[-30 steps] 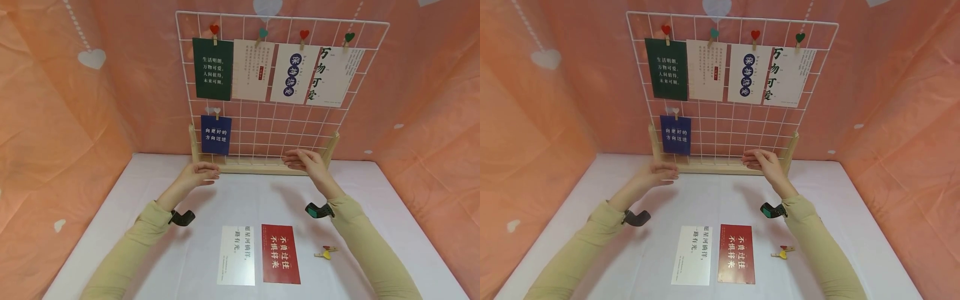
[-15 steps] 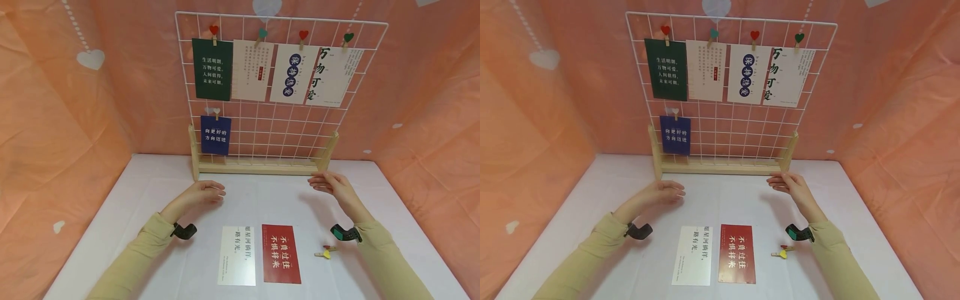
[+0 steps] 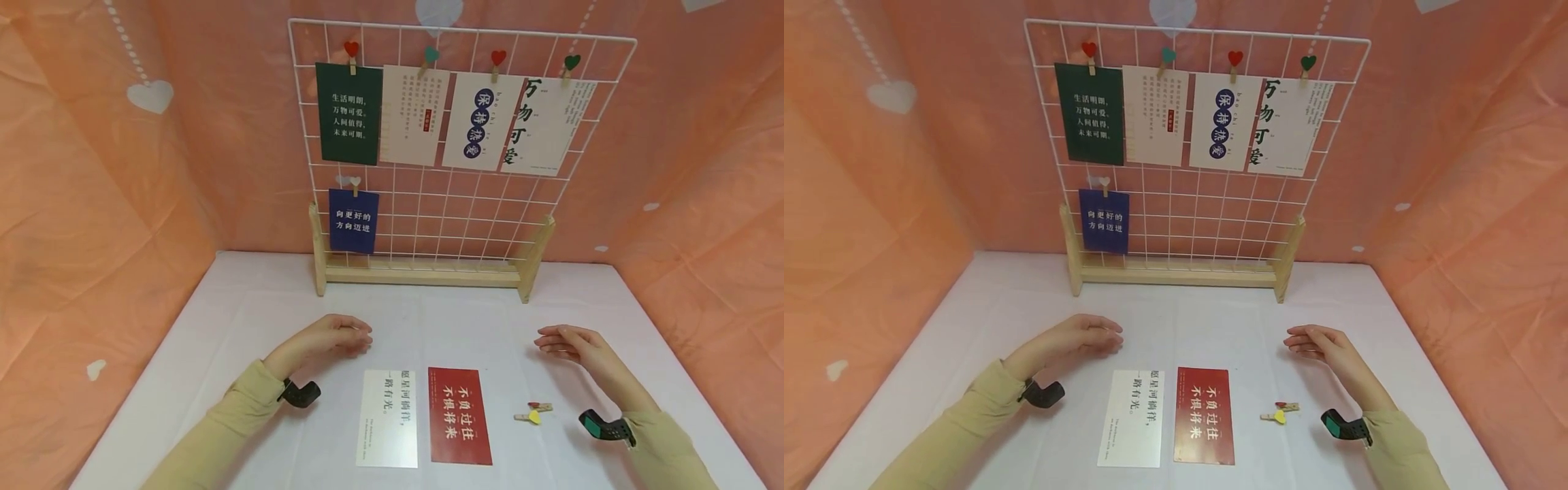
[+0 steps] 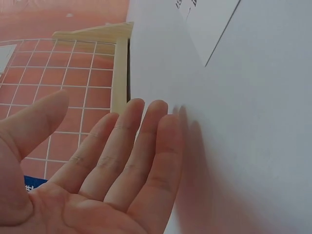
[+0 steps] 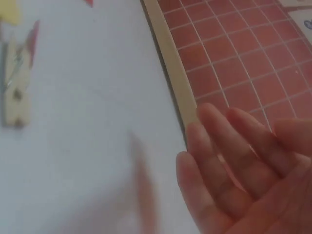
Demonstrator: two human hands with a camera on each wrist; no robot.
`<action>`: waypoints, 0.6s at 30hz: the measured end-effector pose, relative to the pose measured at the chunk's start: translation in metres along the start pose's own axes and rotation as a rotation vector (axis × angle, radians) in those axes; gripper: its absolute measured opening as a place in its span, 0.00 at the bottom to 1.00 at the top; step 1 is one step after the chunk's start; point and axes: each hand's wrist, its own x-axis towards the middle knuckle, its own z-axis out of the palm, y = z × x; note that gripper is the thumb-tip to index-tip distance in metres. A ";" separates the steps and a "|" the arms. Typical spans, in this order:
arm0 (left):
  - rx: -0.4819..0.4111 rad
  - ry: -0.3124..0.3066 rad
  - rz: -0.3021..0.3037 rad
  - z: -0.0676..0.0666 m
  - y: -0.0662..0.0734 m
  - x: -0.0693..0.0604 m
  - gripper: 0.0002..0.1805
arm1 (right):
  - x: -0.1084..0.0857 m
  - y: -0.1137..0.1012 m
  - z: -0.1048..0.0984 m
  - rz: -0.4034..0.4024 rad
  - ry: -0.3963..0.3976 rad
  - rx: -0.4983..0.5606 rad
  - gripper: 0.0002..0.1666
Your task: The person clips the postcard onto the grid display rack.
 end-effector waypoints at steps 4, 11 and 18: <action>-0.003 -0.005 -0.006 0.003 -0.002 -0.002 0.21 | -0.012 0.007 -0.004 0.047 0.004 -0.018 0.32; 0.042 -0.016 -0.023 0.008 -0.006 -0.008 0.20 | -0.027 0.018 -0.008 0.045 -0.122 0.010 0.25; 0.095 0.014 -0.058 0.013 -0.007 -0.009 0.19 | -0.035 0.024 -0.004 0.058 -0.242 -0.068 0.18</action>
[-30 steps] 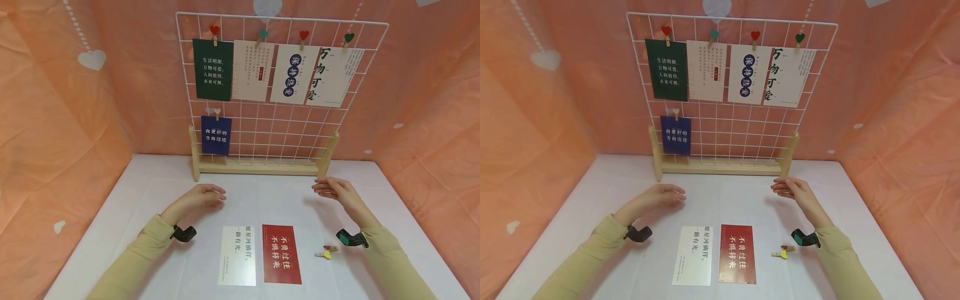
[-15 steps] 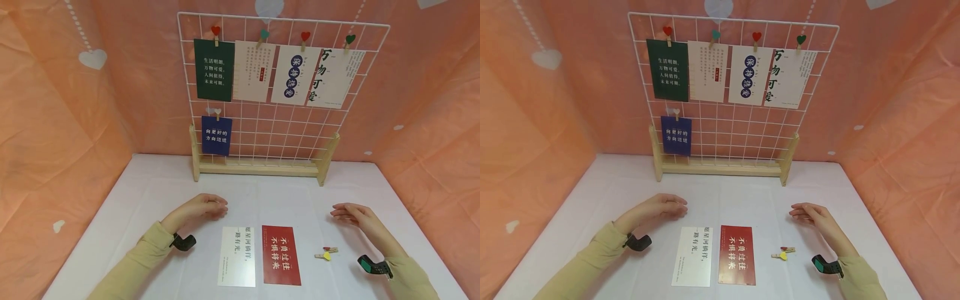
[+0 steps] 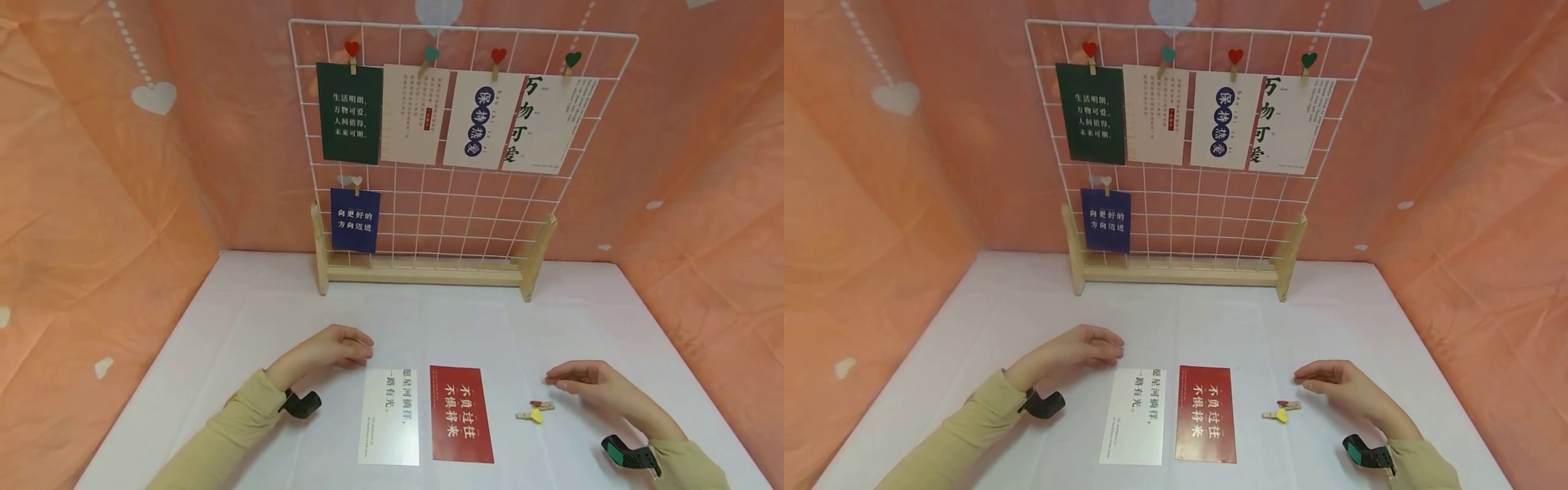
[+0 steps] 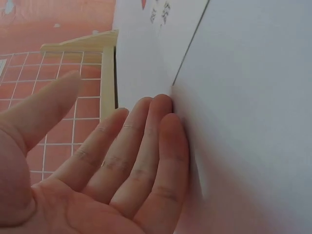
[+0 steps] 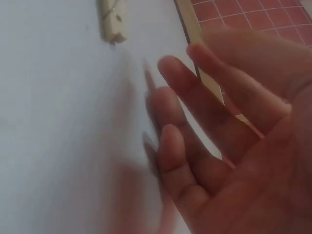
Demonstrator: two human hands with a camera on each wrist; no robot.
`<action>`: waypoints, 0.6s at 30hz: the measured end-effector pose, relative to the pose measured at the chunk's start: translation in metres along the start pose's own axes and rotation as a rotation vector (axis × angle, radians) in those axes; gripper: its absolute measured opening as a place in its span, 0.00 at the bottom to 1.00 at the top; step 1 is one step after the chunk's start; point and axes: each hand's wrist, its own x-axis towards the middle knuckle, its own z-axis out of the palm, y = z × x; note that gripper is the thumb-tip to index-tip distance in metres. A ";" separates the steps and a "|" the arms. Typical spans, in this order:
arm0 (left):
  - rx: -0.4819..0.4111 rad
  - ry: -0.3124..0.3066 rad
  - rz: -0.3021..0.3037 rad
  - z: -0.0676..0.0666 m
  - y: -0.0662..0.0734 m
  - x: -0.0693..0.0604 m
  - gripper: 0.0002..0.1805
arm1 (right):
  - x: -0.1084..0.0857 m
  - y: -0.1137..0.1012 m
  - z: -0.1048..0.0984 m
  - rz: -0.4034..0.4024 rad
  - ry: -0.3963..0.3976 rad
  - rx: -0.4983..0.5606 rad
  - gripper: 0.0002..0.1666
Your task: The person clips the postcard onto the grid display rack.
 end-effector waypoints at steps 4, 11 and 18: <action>0.049 0.006 0.017 0.003 0.000 -0.002 0.18 | -0.001 0.002 0.005 -0.070 -0.050 -0.041 0.16; 0.070 0.016 0.049 0.007 0.000 -0.003 0.17 | 0.001 0.002 0.012 -0.145 -0.084 -0.055 0.16; 0.114 0.040 0.072 0.010 -0.003 0.000 0.17 | 0.003 0.003 0.016 -0.154 -0.090 -0.085 0.12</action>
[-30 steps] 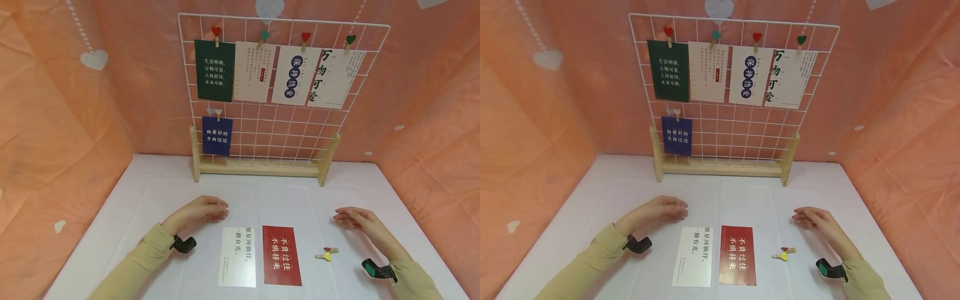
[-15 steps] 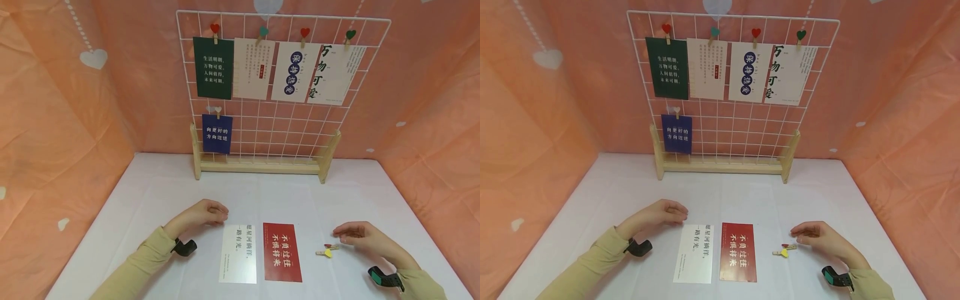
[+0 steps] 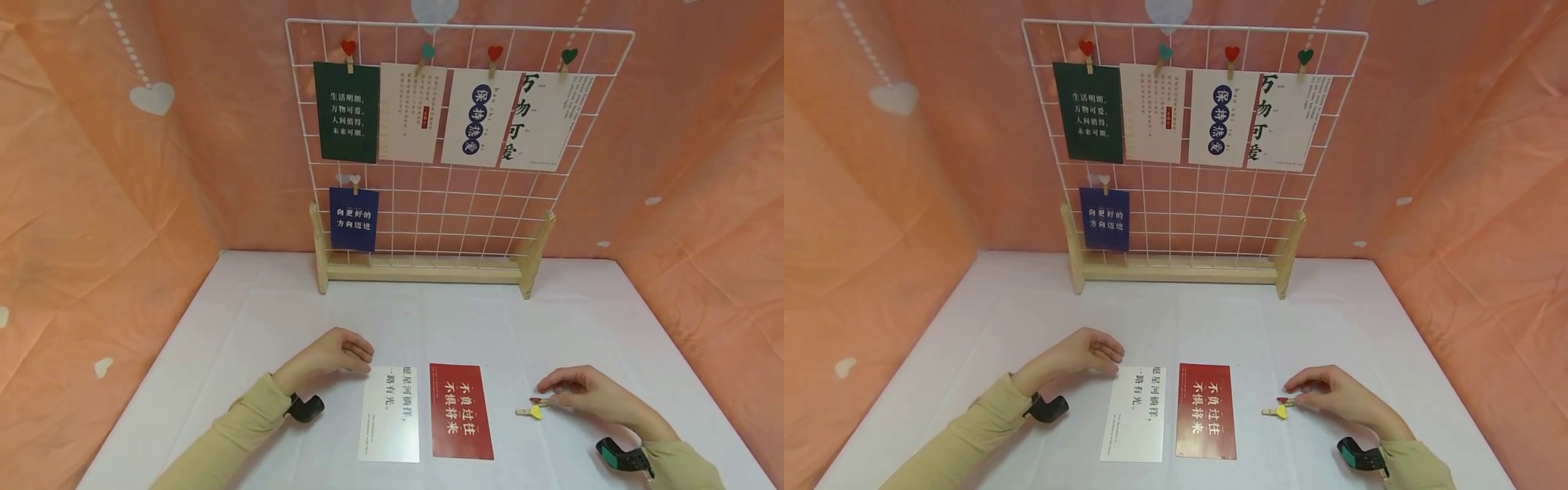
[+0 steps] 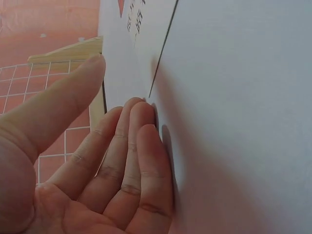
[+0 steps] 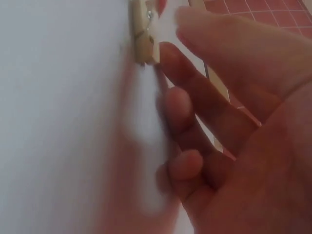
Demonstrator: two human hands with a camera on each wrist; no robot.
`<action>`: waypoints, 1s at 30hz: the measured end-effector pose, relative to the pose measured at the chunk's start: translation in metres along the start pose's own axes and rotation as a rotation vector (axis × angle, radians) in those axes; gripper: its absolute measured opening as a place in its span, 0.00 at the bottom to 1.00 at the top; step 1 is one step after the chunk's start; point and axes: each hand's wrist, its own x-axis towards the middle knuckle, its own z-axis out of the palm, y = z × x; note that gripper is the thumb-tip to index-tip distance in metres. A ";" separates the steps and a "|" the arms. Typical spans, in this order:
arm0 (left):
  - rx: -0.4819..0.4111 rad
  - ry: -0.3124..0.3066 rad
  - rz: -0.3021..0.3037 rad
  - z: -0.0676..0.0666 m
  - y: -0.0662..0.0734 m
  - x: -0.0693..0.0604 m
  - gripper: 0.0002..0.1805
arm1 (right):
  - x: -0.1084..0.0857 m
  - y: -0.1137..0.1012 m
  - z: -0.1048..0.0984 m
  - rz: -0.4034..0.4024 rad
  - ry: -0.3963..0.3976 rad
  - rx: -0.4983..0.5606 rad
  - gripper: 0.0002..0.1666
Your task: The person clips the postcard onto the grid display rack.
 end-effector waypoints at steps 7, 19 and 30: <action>0.012 0.012 0.018 0.001 -0.001 0.002 0.17 | 0.006 -0.001 0.004 -0.029 -0.039 0.054 0.11; 0.093 0.043 0.054 0.007 -0.001 0.001 0.18 | 0.010 0.000 0.007 -0.031 -0.071 0.083 0.12; 0.226 0.083 0.077 0.013 -0.002 0.002 0.18 | 0.012 -0.002 0.010 -0.082 -0.061 -0.008 0.11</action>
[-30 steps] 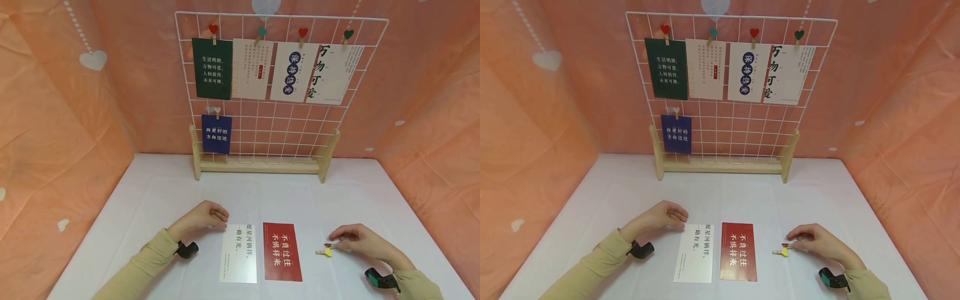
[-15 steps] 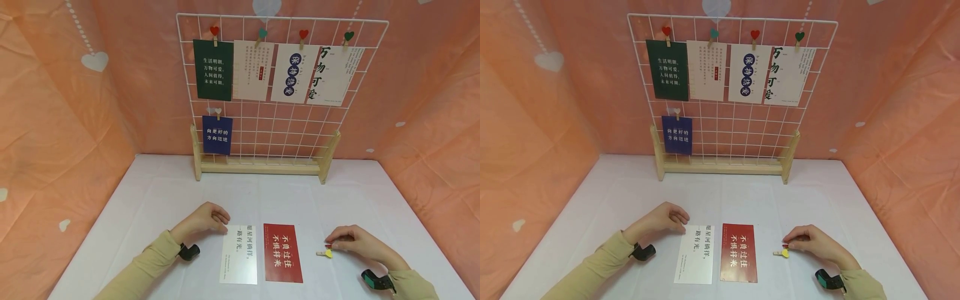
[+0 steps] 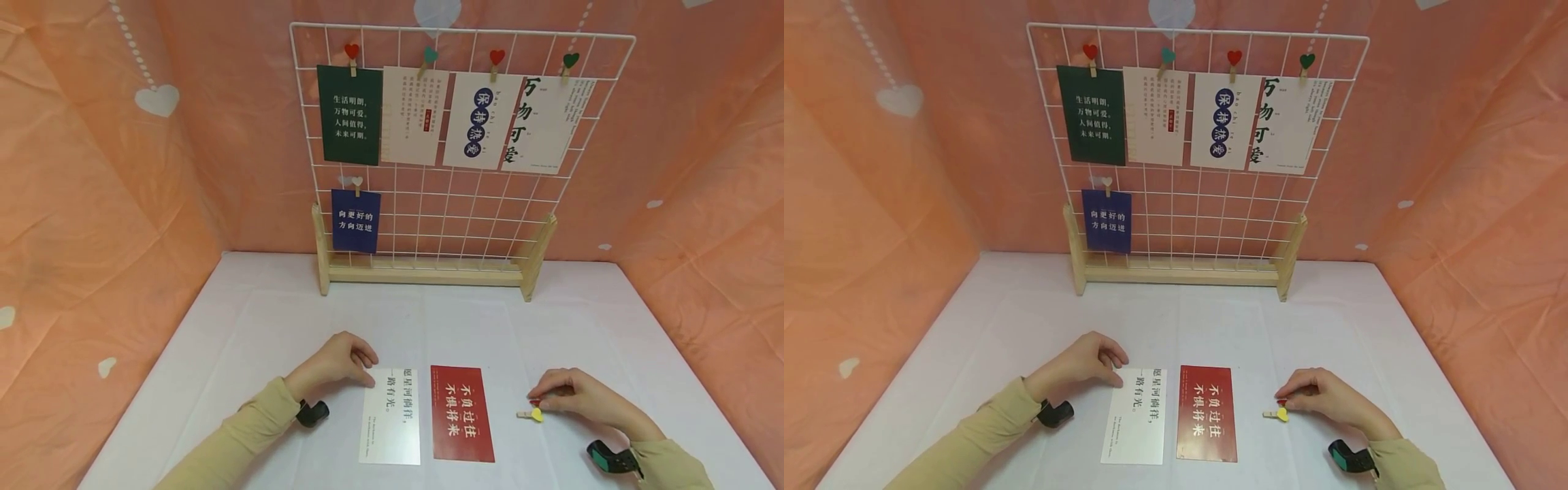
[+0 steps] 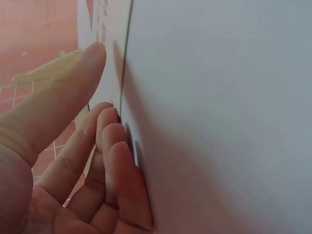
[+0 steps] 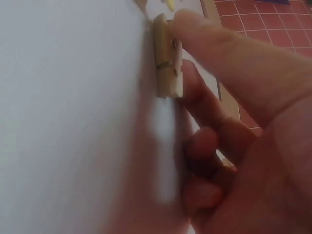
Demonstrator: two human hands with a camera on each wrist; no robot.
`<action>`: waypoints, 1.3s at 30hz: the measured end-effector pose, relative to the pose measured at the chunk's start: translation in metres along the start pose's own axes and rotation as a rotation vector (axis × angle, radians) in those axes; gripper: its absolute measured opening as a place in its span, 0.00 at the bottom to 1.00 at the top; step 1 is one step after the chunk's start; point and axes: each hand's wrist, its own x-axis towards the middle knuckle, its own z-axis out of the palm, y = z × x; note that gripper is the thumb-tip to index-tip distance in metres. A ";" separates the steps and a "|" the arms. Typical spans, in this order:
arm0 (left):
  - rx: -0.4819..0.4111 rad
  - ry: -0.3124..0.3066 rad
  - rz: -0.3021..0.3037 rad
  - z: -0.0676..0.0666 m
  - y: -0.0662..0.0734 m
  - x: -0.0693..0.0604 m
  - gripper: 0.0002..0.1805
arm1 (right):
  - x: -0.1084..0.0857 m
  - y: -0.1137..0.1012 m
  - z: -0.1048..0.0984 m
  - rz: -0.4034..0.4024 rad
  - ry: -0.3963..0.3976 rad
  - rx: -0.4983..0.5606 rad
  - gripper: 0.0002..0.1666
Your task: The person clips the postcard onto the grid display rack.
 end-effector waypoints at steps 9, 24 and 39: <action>0.041 0.022 0.030 0.002 -0.003 0.003 0.17 | 0.001 0.002 0.002 -0.024 0.003 -0.036 0.11; 0.088 0.031 0.029 0.003 -0.005 0.006 0.13 | 0.003 0.001 0.001 -0.008 0.009 -0.116 0.11; 0.075 0.031 0.019 0.001 -0.004 0.007 0.13 | 0.003 -0.001 0.001 0.076 0.075 -0.135 0.11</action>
